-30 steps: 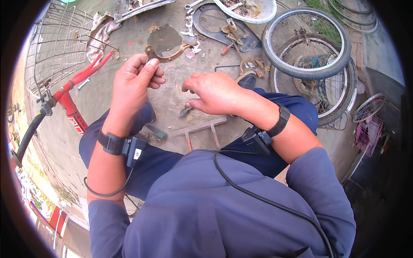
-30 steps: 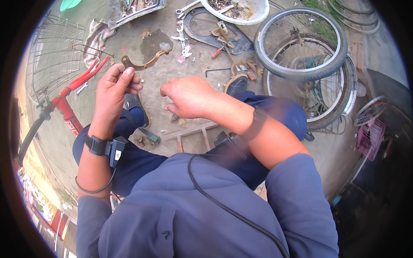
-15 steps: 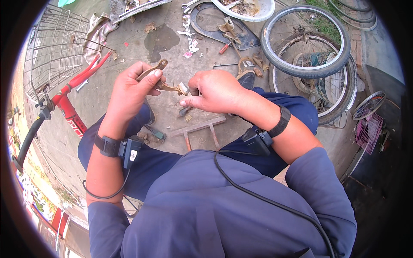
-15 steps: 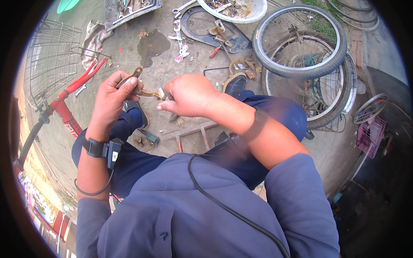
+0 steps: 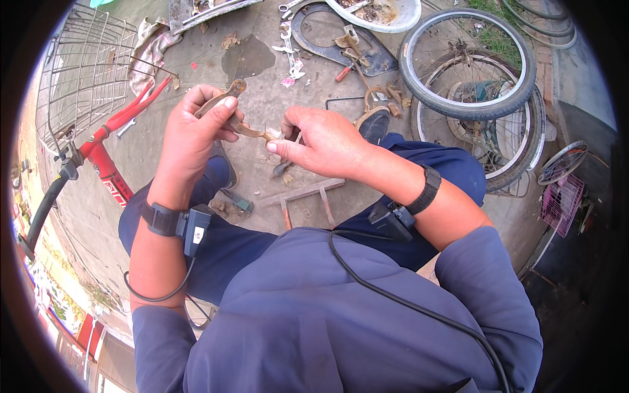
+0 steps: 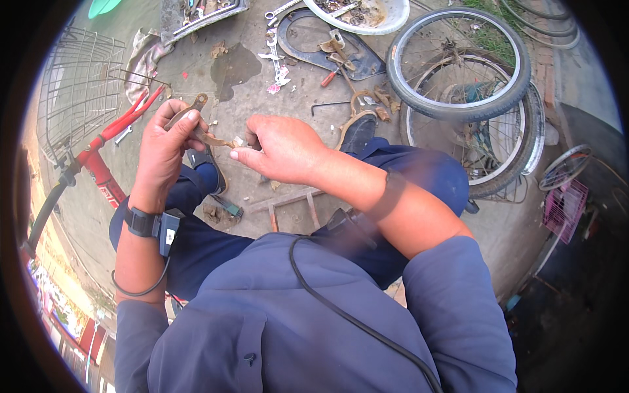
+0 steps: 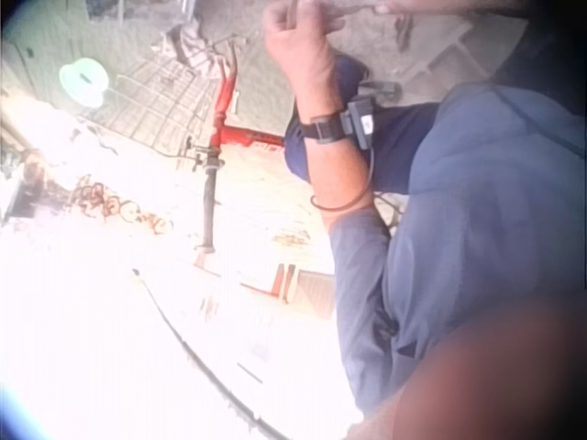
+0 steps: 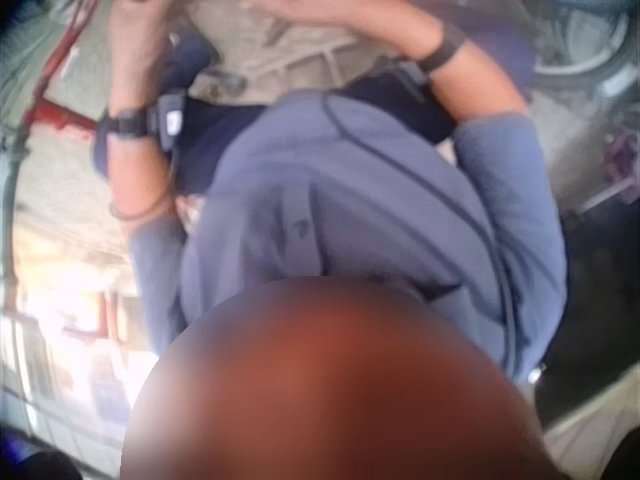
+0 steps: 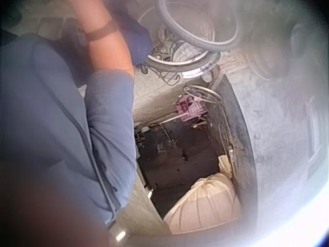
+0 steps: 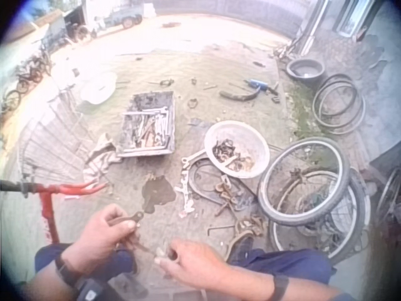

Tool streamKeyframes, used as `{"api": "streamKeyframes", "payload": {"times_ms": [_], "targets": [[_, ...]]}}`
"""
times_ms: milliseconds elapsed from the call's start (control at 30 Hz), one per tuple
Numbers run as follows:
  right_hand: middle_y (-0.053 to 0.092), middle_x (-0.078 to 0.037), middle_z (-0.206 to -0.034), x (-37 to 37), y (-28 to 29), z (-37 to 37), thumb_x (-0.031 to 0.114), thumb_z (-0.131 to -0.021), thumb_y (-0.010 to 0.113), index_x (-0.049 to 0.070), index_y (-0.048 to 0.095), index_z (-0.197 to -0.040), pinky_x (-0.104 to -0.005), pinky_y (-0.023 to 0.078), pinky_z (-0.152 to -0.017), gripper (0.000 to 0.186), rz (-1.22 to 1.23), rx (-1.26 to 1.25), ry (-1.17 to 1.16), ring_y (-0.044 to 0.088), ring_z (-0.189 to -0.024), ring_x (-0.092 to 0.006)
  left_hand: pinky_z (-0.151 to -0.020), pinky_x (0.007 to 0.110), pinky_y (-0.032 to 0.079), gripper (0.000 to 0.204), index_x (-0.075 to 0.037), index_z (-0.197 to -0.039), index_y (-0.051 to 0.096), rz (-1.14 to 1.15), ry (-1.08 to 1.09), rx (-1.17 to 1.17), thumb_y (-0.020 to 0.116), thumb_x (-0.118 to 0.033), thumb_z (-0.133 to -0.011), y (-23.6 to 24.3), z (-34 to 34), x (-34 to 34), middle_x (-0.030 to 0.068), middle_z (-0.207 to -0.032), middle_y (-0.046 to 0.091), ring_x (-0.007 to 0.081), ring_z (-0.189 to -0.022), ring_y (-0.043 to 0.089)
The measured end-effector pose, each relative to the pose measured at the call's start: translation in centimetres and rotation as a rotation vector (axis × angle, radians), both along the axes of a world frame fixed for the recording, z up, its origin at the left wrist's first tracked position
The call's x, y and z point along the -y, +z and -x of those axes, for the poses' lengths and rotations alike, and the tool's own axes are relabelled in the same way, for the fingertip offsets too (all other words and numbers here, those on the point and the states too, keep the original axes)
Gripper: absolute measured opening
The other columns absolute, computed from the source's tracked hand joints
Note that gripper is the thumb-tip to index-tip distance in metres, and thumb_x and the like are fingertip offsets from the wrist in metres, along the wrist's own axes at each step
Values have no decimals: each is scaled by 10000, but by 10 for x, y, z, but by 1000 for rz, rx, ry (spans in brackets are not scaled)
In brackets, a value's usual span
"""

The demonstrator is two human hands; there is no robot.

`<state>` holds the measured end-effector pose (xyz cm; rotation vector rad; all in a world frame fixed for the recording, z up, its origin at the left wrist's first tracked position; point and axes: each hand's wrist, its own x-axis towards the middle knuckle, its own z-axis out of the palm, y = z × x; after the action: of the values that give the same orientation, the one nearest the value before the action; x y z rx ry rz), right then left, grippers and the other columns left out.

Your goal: The person removes a bicycle tire from the rim, inspects the inner tube, and then uses a tire lever to mount the tire back onto the rim. The person also handles a small metal part from a nearby container.

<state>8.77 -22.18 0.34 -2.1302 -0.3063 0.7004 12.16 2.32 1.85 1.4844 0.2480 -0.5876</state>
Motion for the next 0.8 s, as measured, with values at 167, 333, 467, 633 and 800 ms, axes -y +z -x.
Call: {"api": "streamKeyframes", "payload": {"times_ms": [167, 333, 467, 633, 800], "targets": [[715, -136, -826, -1, -1, 3, 436, -945, 744, 31, 689, -1004, -406, 542, -677, 413, -93, 31, 6, 722, -780, -302, -602, 222, 561, 156, -74, -1074, 601, 7, 5, -9, 685, -200, -1033, -1, -1, 0, 62, -884, 728, 115, -743, 707], [721, -160, -861, -6, -7, 9, 357, -936, 716, 59, 719, -976, -488, 550, -731, 300, -242, 44, 41, 705, -836, -381, -642, 230, 541, 230, -58, -1101, 631, 63, -50, -54, 727, -245, -1008, 0, 1, 1, 55, -916, 721, 101, -751, 683], [711, -162, -850, -10, -11, 15, 339, -930, 728, 65, 723, -960, -499, 546, -736, 276, -204, 118, 25, 695, -836, -394, -697, 240, 524, 287, -50, -1138, 648, 51, -161, -80, 743, -283, -998, -2, 3, 2, 43, -930, 717, 97, -785, 671], [709, -168, -863, -15, -14, 22, 340, -922, 740, 58, 717, -952, -504, 544, -735, 285, -183, 131, -33, 692, -832, -397, -735, 270, 551, 282, -37, -1158, 652, -10, -289, -24, 696, -283, -1028, -4, 7, 1, 61, -1002, 721, 130, -861, 694], [708, -121, -805, -15, -16, 23, 368, -921, 768, 56, 710, -975, -441, 542, -680, 321, -140, 134, 18, 700, -765, -326, -766, 279, 535, 273, -35, -1106, 673, -35, -308, -98, 649, -303, -1058, -3, 6, 5, 38, -957, 728, 116, -868, 679]]}}
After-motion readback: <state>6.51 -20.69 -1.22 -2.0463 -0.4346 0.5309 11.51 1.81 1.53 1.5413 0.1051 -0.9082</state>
